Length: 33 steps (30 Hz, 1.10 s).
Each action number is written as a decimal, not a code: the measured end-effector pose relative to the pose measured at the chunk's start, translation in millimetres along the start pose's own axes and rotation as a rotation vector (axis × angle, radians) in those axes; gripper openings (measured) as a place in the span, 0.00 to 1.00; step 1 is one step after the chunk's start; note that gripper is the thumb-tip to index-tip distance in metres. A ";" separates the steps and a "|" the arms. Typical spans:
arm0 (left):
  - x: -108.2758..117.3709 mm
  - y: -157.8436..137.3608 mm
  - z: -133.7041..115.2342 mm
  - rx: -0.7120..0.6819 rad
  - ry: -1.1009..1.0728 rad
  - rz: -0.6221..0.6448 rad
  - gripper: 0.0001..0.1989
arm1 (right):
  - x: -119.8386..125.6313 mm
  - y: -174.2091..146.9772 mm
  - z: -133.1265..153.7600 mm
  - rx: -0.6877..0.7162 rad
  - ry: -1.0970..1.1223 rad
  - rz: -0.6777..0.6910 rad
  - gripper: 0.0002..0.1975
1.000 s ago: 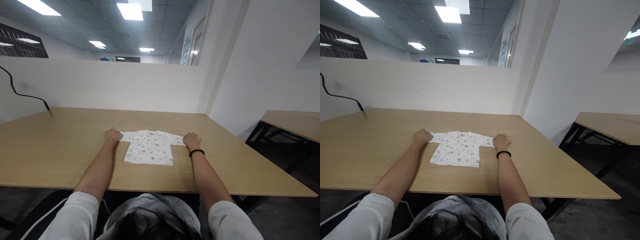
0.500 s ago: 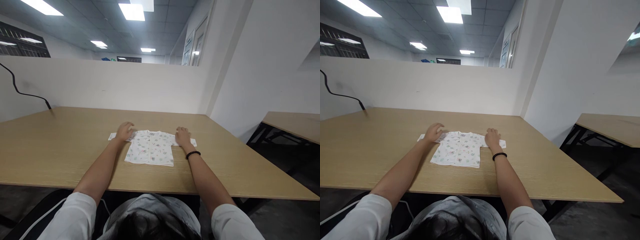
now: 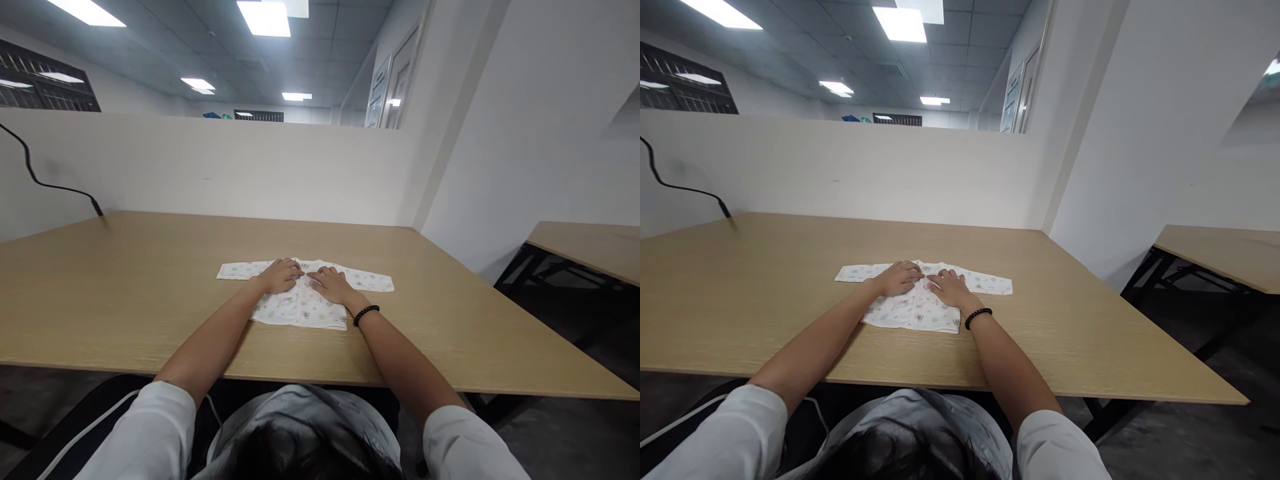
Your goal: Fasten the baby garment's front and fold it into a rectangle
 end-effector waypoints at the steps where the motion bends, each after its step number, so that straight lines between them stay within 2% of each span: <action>1: -1.0 0.3 -0.3 -0.001 -0.004 0.005 0.23 | -0.8 0.7 -0.7 -0.009 -0.003 0.006 0.27; 7: -7.7 2.8 0.9 0.001 -0.017 0.026 0.27 | -4.0 3.3 -1.4 -0.041 -0.023 0.027 0.29; 13: -14.7 4.1 7.3 0.021 -0.031 0.008 0.25 | -3.7 3.9 -0.8 -0.071 -0.023 0.047 0.31; 20: -19.5 7.9 13.4 0.106 -0.179 -0.038 0.24 | -4.5 7.5 -1.2 -0.097 -0.032 0.050 0.35; 25: -25.1 -1.4 23.2 0.204 -0.323 0.018 0.26 | -7.4 10.5 -1.8 -0.133 -0.048 0.052 0.37; 33: -33.2 -3.1 26.8 0.254 -0.372 0.105 0.29 | -2.6 7.3 -2.4 -0.089 -0.030 -0.017 0.36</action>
Point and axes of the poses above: each hand's wrist, its own y-axis towards the middle knuckle, its own x-axis out of the back of the hand, z = x × y, the point moved 10 cm from there along y, towards the middle knuckle, and after that the axes turned 7 degrees about -x, right-handed, at the moved point
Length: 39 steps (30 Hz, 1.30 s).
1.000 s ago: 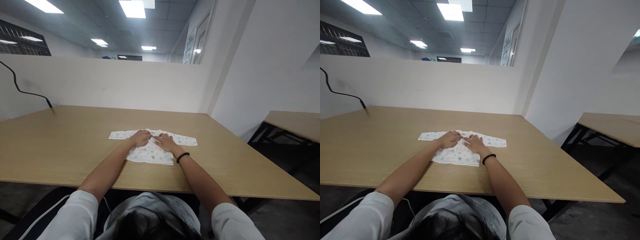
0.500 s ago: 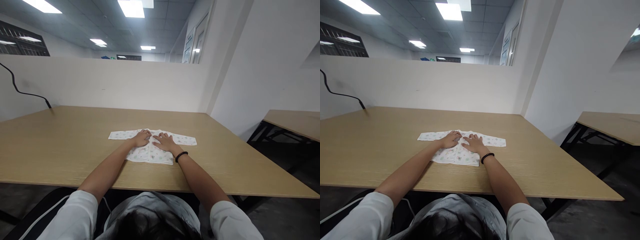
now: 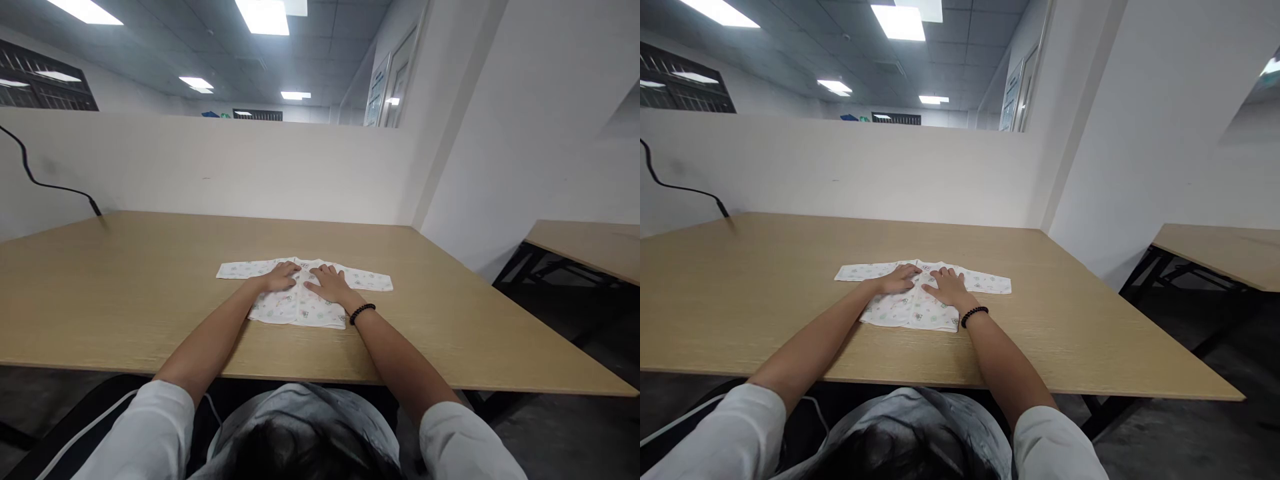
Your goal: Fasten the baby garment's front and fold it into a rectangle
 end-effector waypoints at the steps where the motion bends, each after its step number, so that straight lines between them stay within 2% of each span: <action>1: -0.5 0.1 0.2 0.002 -0.008 0.005 0.29 | -0.8 0.1 -0.4 0.007 0.000 0.006 0.35; 9: -1.0 -0.8 -1.7 -0.022 -0.003 0.013 0.29 | -5.5 4.0 -2.0 -0.008 -0.002 0.033 0.37; 14: -1.1 -0.1 -2.3 -0.042 0.023 -0.003 0.28 | -3.2 2.2 -3.3 -0.010 0.014 0.005 0.38; 23: 0.9 -3.1 -7.7 -0.052 0.023 0.004 0.30 | -2.0 0.0 -2.2 -0.004 0.005 0.011 0.34; 29: 4.5 -2.0 -11.5 -0.074 0.038 -0.026 0.33 | 3.4 0.1 -5.6 -0.011 0.020 -0.049 0.32; 32: 1.7 -1.3 -13.9 -0.103 0.058 -0.002 0.30 | 5.5 -0.8 -8.6 -0.022 0.020 -0.065 0.31; 39: -1.3 0.8 -8.4 -0.078 0.108 -0.003 0.29 | 0.0 -2.6 -5.2 0.018 -0.008 -0.003 0.31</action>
Point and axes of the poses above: each hand's wrist, its own y-axis towards the middle knuckle, its own x-axis out of the back of the hand, z = x × y, the point moved 10 cm from there along y, towards the middle knuckle, and after that the axes turned 7 degrees about -x, right-handed, at the moved point
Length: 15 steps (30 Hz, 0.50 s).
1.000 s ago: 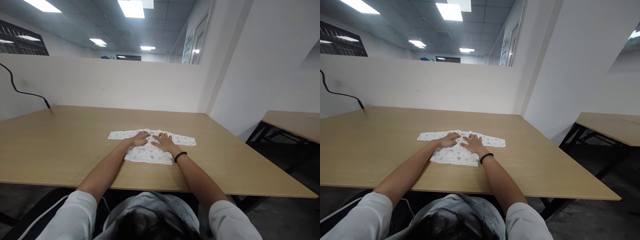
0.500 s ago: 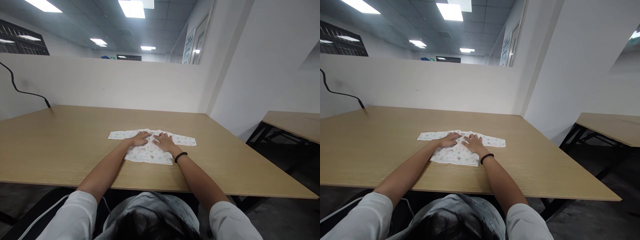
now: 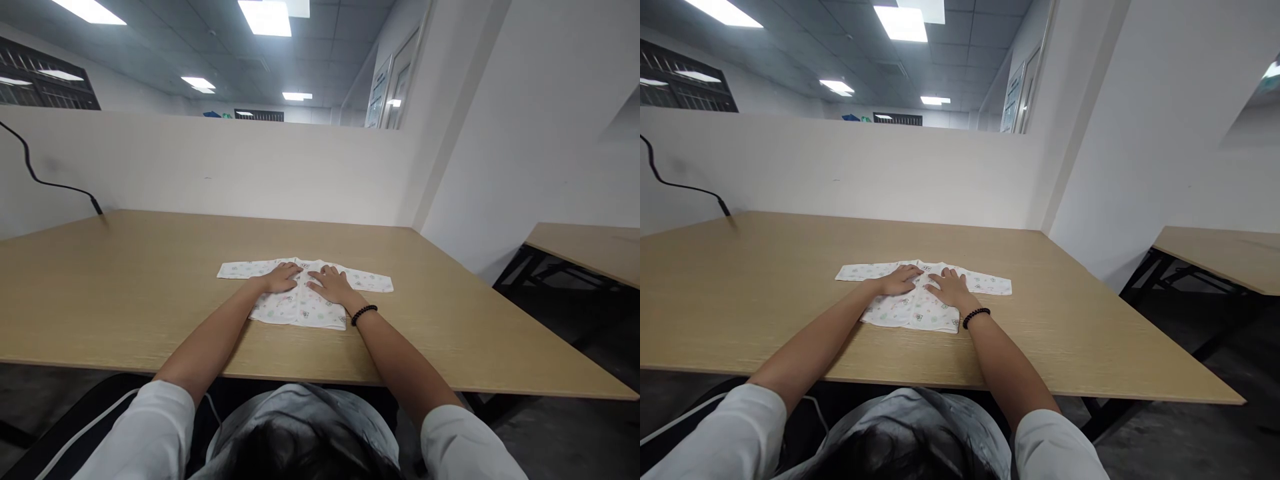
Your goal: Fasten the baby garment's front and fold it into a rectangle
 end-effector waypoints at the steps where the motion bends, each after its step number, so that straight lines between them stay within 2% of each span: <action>1: -0.6 0.0 0.3 0.001 0.006 0.006 0.29 | -0.9 0.3 0.1 -0.002 -0.001 0.007 0.31; 15: 2.8 -5.2 -3.5 0.007 -0.065 0.005 0.29 | -0.6 -3.0 4.2 -0.024 0.015 0.075 0.34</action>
Point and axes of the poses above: each hand's wrist, its own y-axis towards the middle knuckle, its own x-axis out of the back of the hand, z = x × y, the point moved 10 cm from there along y, towards the middle knuckle, and after that the axes turned 7 degrees about -x, right-handed, at the moved point
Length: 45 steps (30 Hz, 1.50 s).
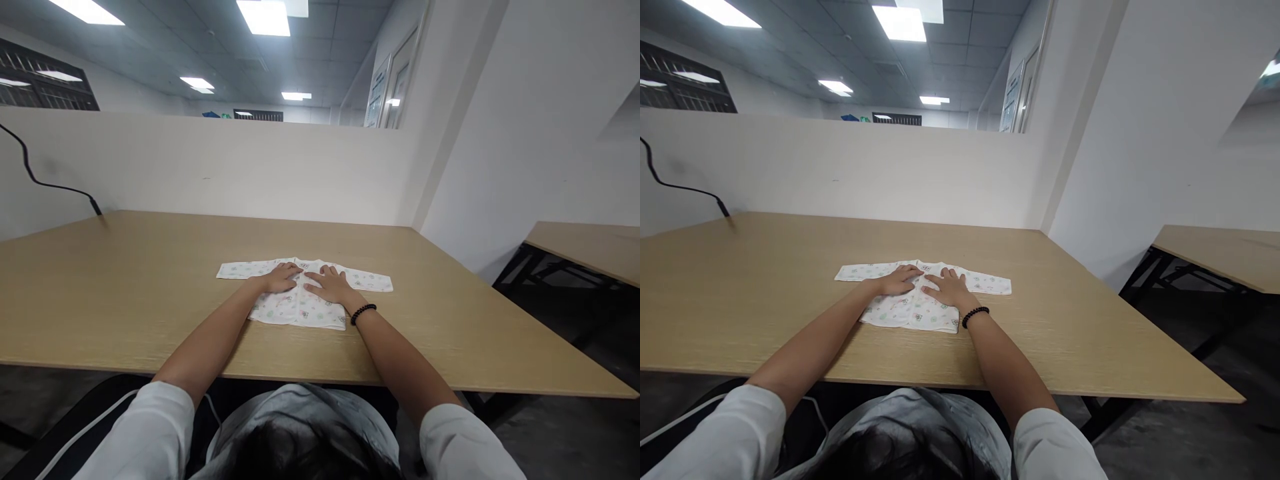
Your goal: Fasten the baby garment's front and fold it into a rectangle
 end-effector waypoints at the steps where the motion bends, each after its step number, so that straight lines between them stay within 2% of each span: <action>1: 0.0 0.1 0.4 0.002 -0.007 0.001 0.29 | -0.1 0.2 0.4 -0.006 -0.001 0.005 0.35; 12: -4.2 -0.4 7.4 0.039 -0.041 0.064 0.30 | -4.9 2.6 2.2 -0.095 -0.009 0.056 0.40; 20: -1.4 -2.7 0.9 0.006 -0.027 0.059 0.31 | -7.1 4.4 -0.7 -0.086 -0.002 0.050 0.41; 30: -4.4 0.1 6.8 0.007 -0.030 0.060 0.31 | -5.1 4.6 -1.7 -0.108 0.009 0.036 0.40; 36: -2.2 -1.6 2.1 -0.009 -0.031 0.054 0.32 | -4.0 4.9 -2.7 -0.096 0.020 0.004 0.39; 45: -3.4 -0.7 5.3 -0.007 -0.023 0.057 0.30 | -2.9 2.9 -1.1 -0.113 -0.011 0.021 0.38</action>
Point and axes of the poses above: each hand's wrist, its own y-axis towards the middle knuckle, its own x-axis out of the back of the hand, z = x × y, the point moved 10 cm from there along y, towards the middle knuckle, and after that the axes turned 7 degrees about -x, right-handed, at the moved point
